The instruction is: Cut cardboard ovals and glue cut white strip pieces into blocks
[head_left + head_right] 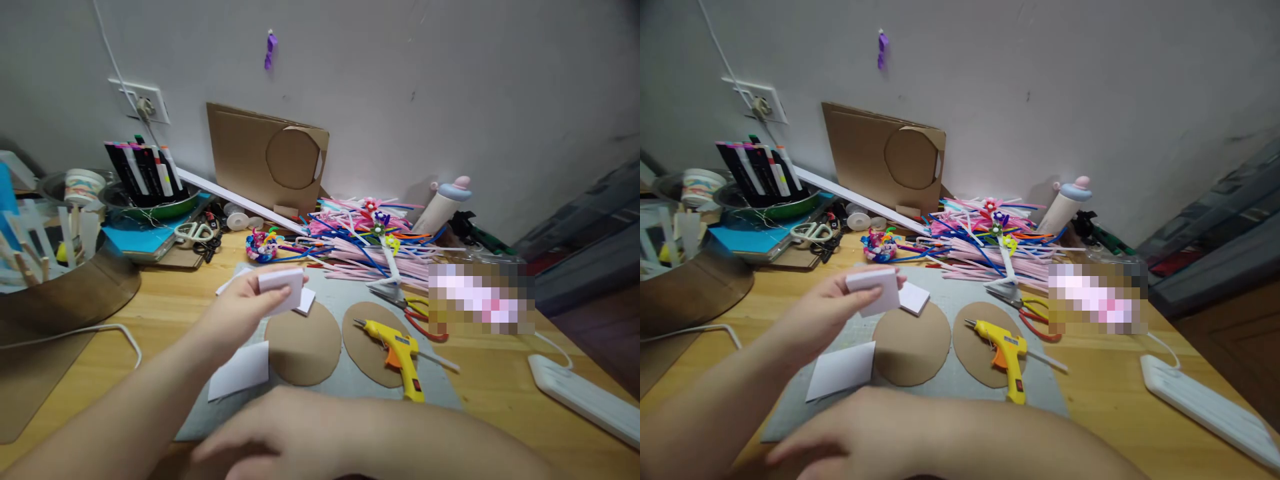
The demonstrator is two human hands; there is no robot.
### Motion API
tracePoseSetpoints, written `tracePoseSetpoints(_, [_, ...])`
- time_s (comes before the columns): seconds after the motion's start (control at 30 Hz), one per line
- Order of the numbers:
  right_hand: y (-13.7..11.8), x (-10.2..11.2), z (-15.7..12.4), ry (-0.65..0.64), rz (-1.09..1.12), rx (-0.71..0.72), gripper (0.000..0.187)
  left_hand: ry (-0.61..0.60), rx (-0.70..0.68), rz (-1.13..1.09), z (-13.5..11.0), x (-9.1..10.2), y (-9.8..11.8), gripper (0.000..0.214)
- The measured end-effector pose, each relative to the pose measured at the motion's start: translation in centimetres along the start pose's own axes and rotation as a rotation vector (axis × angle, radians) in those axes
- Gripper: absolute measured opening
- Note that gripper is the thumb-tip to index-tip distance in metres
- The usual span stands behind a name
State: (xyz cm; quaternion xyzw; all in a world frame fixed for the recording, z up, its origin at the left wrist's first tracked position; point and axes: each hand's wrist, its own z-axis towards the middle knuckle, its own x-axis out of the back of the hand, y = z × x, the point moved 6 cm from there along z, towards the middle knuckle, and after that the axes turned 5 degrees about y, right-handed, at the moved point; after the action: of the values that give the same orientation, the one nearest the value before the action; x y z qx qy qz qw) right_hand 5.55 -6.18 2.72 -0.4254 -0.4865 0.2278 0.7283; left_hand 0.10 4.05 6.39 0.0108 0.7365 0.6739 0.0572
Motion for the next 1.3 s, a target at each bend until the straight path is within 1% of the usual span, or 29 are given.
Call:
tracePoseSetpoints(0.03, [0.2, 1.6, -1.1, 0.127, -0.023, -0.083, 0.024, -0.046, -0.001, 0.001, -0.3, -0.7, -0.8, 0.031])
tracePoseSetpoints(0.1, [0.3, 4.8, -3.9, 0.402, -0.067, -0.160, 0.019, -0.092, 0.021, 0.012, -0.8, -1.9, -2.9, 0.028])
tracePoseSetpoints(0.13, [0.1, 6.4, -5.4, 0.584, -0.141, -0.144, 0.019, -0.099, 0.040, 0.007, -1.1, -2.4, -4.1, 0.028])
tracePoseSetpoints(0.17, [-0.2, 7.7, -6.8, 0.747, -0.236, -0.081, 0.020, -0.116, 0.056, 0.005, -1.4, -3.0, -5.2, 0.026])
tracePoseSetpoints(0.2, [-0.3, 8.4, -7.9, 0.834, -0.336, -0.048, 0.026, -0.143, 0.045, 0.015, -1.6, -3.6, -6.2, 0.024])
tracePoseSetpoints(0.23, [0.0, 8.7, -8.6, 0.856, -0.445, -0.061, 0.034, -0.183, 0.023, 0.025, -1.9, -4.2, -6.9, 0.024])
tracePoseSetpoints(0.27, [0.4, 8.6, -9.0, 0.833, -0.539, -0.083, 0.041, -0.219, -0.003, 0.036, -2.1, -4.8, -7.5, 0.024])
tracePoseSetpoints(0.33, [1.5, 8.1, -9.0, 0.726, -0.668, -0.158, 0.050, -0.239, -0.051, 0.070, -2.3, -5.2, -8.2, 0.026])
tracePoseSetpoints(0.4, [2.3, 7.4, -8.8, 0.641, -0.728, -0.199, 0.052, -0.212, -0.073, 0.116, -2.4, -5.1, -8.6, 0.025])
tracePoseSetpoints(0.5, [2.5, 6.6, -8.6, 0.599, -0.783, -0.222, 0.053, -0.178, -0.085, 0.164, -2.6, -4.7, -8.8, 0.023])
tracePoseSetpoints(0.7, [2.1, 6.2, -8.6, 0.603, -0.824, -0.183, 0.051, -0.181, -0.106, 0.222, -2.8, -4.7, -9.2, 0.023])
tracePoseSetpoints(0.87, [1.9, 6.7, -9.0, 0.750, -0.792, -0.097, 0.042, -0.196, -0.176, 0.341, -3.1, -4.7, -9.0, 0.021])
tracePoseSetpoints(0.93, [2.3, 7.0, -9.4, 0.817, -0.759, -0.118, 0.035, -0.132, -0.193, 0.435, -3.1, -4.1, -8.7, 0.016])
tracePoseSetpoints(1.0, [3.1, 7.7, -10.3, 0.933, -0.680, -0.210, 0.025, -0.027, -0.178, 0.498, -2.8, -3.1, -8.4, 0.011])
tracePoseSetpoints(1.03, [3.6, 8.0, -10.7, 0.984, -0.638, -0.268, 0.021, 0.004, -0.164, 0.507, -2.5, -2.7, -8.3, 0.012])
tracePoseSetpoints(1.07, [4.0, 8.3, -11.1, 1.014, -0.608, -0.321, 0.021, 0.006, -0.151, 0.510, -2.2, -2.4, -8.2, 0.015])
tracePoseSetpoints(1.1, [4.4, 8.5, -11.3, 1.021, -0.596, -0.363, 0.022, -0.006, -0.149, 0.521, -1.8, -2.2, -7.9, 0.018])
tracePoseSetpoints(1.17, [4.8, 8.9, -11.5, 0.974, -0.605, -0.408, 0.024, -0.005, -0.204, 0.595, -1.0, -1.4, -7.0, 0.024])
tracePoseSetpoints(1.2, [4.9, 9.0, -11.5, 0.955, -0.613, -0.408, 0.021, 0.040, -0.255, 0.659, -0.6, -0.6, -6.3, 0.029])
tracePoseSetpoints(1.23, [4.8, 9.2, -11.5, 0.950, -0.612, -0.401, 0.018, 0.115, -0.312, 0.725, -0.4, 0.5, -5.4, 0.034])
tracePoseSetpoints(1.27, [4.8, 9.4, -11.5, 0.950, -0.604, -0.395, 0.016, 0.184, -0.343, 0.785, -0.4, 1.8, -4.8, 0.039])
tracePoseSetpoints(1.3, [4.7, 9.5, -11.5, 0.943, -0.593, -0.389, 0.013, 0.224, -0.345, 0.836, -0.5, 3.2, -4.4, 0.044])
